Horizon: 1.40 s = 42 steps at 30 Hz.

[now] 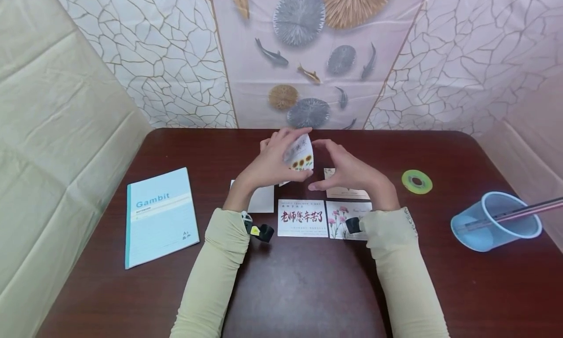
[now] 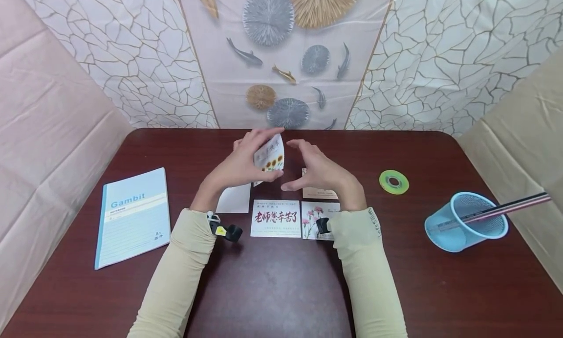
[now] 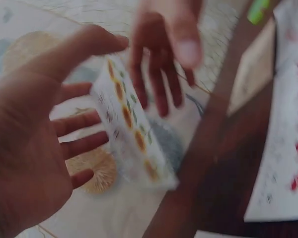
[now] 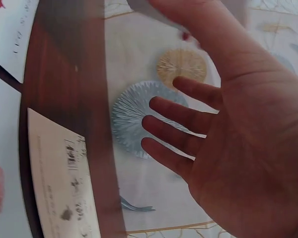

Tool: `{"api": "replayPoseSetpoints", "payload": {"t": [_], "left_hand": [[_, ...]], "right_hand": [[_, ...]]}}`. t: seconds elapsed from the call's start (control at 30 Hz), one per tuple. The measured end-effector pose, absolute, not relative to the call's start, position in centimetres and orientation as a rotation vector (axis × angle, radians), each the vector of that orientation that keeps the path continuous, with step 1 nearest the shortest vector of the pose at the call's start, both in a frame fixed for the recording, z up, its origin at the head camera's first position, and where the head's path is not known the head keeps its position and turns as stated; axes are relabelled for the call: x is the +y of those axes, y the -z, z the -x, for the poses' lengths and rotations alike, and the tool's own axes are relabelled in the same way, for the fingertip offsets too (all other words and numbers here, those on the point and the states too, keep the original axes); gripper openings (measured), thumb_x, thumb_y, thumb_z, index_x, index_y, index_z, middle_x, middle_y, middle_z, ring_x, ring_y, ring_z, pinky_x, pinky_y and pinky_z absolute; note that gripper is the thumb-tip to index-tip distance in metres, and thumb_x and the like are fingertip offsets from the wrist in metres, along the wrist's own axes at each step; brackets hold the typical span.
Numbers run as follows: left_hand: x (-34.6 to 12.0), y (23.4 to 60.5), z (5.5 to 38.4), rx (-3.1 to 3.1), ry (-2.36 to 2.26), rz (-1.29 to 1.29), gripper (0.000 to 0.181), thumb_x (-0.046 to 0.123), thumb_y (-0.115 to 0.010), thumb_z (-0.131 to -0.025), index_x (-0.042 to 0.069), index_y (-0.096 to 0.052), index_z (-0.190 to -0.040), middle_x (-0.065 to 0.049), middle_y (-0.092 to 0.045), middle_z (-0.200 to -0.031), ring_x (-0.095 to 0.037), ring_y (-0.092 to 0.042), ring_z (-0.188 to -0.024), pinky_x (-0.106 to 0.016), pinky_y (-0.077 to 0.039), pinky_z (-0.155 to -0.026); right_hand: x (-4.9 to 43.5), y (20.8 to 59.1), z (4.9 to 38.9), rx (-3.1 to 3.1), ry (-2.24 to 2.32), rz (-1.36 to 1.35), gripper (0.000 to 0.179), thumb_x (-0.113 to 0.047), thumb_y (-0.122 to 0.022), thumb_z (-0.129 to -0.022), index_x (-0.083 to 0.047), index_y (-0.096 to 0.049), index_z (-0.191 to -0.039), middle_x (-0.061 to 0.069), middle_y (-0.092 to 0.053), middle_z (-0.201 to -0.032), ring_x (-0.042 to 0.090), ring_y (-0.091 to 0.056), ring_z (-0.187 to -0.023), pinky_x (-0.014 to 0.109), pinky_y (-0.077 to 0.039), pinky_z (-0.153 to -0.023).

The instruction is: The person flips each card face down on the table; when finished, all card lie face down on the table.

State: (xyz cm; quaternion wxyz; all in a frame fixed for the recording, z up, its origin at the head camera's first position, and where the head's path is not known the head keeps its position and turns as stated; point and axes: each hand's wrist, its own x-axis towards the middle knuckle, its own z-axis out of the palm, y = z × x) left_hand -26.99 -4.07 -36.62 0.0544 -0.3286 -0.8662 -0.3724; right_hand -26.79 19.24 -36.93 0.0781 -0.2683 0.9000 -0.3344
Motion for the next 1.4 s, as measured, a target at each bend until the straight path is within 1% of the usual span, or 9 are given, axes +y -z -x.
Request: {"api": "replayPoseSetpoints", "payload": {"t": [0.1,0.27,0.5,0.63,0.8,0.93,1.1,1.23,1.4], "left_hand": [[-4.6,36.3,27.1,-2.472,1.498,1.051,0.087,0.032,-0.083,-0.077,0.023,-0.035,-0.148,0.006,-0.046,-0.138,-0.013,-0.042,-0.126,-0.046,-0.025,-0.104],[-5.3,36.2,27.5,-2.327,1.813,1.13,0.085,0.013,-0.083,-0.078,0.015,-0.032,-0.147,-0.005,-0.047,-0.14,-0.023,-0.042,-0.131,-0.052,-0.027,-0.108],[-7.3,36.7,27.6,-2.702,1.596,0.974,0.088,0.025,-0.084,-0.077,0.014,-0.032,-0.147,-0.003,-0.045,-0.143,-0.013,-0.04,-0.131,-0.04,-0.032,-0.108],[-7.5,37.9,27.6,-2.994,1.174,0.872,0.088,0.035,-0.085,-0.074,0.008,-0.039,-0.144,-0.007,-0.047,-0.14,-0.02,-0.042,-0.129,-0.045,-0.031,-0.106],[-6.6,39.4,27.7,-3.159,0.737,0.815,0.087,0.047,-0.084,-0.071,0.006,-0.047,-0.138,-0.01,-0.046,-0.136,-0.027,-0.041,-0.121,-0.048,-0.03,-0.095],[-6.3,40.0,27.8,-3.168,0.707,0.786,0.085,0.048,-0.085,-0.07,0.008,-0.049,-0.136,-0.009,-0.042,-0.139,-0.026,-0.036,-0.125,-0.047,-0.028,-0.094],[-6.3,40.5,27.9,-3.204,0.71,0.78,0.085,0.048,-0.085,-0.071,0.012,-0.05,-0.139,-0.01,-0.034,-0.148,-0.028,-0.027,-0.136,-0.052,-0.024,-0.099],[-6.4,40.6,28.0,-3.223,0.737,0.767,0.086,0.048,-0.085,-0.071,0.014,-0.05,-0.141,-0.011,-0.029,-0.152,-0.029,-0.02,-0.14,-0.055,-0.021,-0.101],[-6.4,40.7,28.1,-3.231,0.766,0.76,0.086,0.047,-0.086,-0.071,0.014,-0.051,-0.142,-0.01,-0.029,-0.152,-0.029,-0.02,-0.139,-0.055,-0.02,-0.101]], "right_hand": [[19.1,37.1,27.0,2.696,0.982,0.791,0.104,-0.05,-0.087,-0.067,-0.011,-0.034,-0.147,0.009,-0.038,-0.145,0.027,-0.032,-0.135,0.052,-0.032,-0.106],[19.4,37.2,27.3,2.714,0.99,0.741,0.097,-0.052,-0.087,-0.066,-0.015,-0.04,-0.142,0.005,-0.044,-0.139,0.024,-0.038,-0.13,0.051,-0.037,-0.102],[20.4,37.4,27.6,2.739,0.95,0.645,0.096,-0.047,-0.091,-0.063,-0.013,-0.044,-0.139,0.009,-0.042,-0.141,0.028,-0.036,-0.13,0.053,-0.035,-0.104],[20.5,37.9,27.4,2.758,0.868,0.607,0.094,-0.047,-0.091,-0.062,-0.013,-0.047,-0.138,0.008,-0.042,-0.14,0.026,-0.034,-0.13,0.054,-0.034,-0.104],[20.2,38.7,27.3,2.788,0.678,0.565,0.092,-0.05,-0.09,-0.062,-0.015,-0.049,-0.137,0.011,-0.042,-0.142,0.031,-0.031,-0.132,0.058,-0.028,-0.106],[20.0,39.3,27.5,2.806,0.572,0.554,0.091,-0.05,-0.089,-0.063,-0.015,-0.05,-0.137,0.013,-0.041,-0.143,0.034,-0.031,-0.132,0.061,-0.021,-0.108],[19.9,39.7,27.5,2.795,0.531,0.558,0.09,-0.048,-0.089,-0.065,-0.013,-0.05,-0.138,0.015,-0.039,-0.144,0.037,-0.029,-0.134,0.062,-0.016,-0.109],[19.9,39.8,27.5,2.776,0.527,0.556,0.09,-0.047,-0.089,-0.066,-0.012,-0.049,-0.139,0.017,-0.037,-0.145,0.039,-0.027,-0.134,0.062,-0.017,-0.109],[19.8,39.9,27.6,2.773,0.503,0.532,0.088,-0.047,-0.088,-0.067,-0.014,-0.049,-0.139,0.017,-0.035,-0.147,0.039,-0.025,-0.136,0.061,-0.018,-0.109]]}}
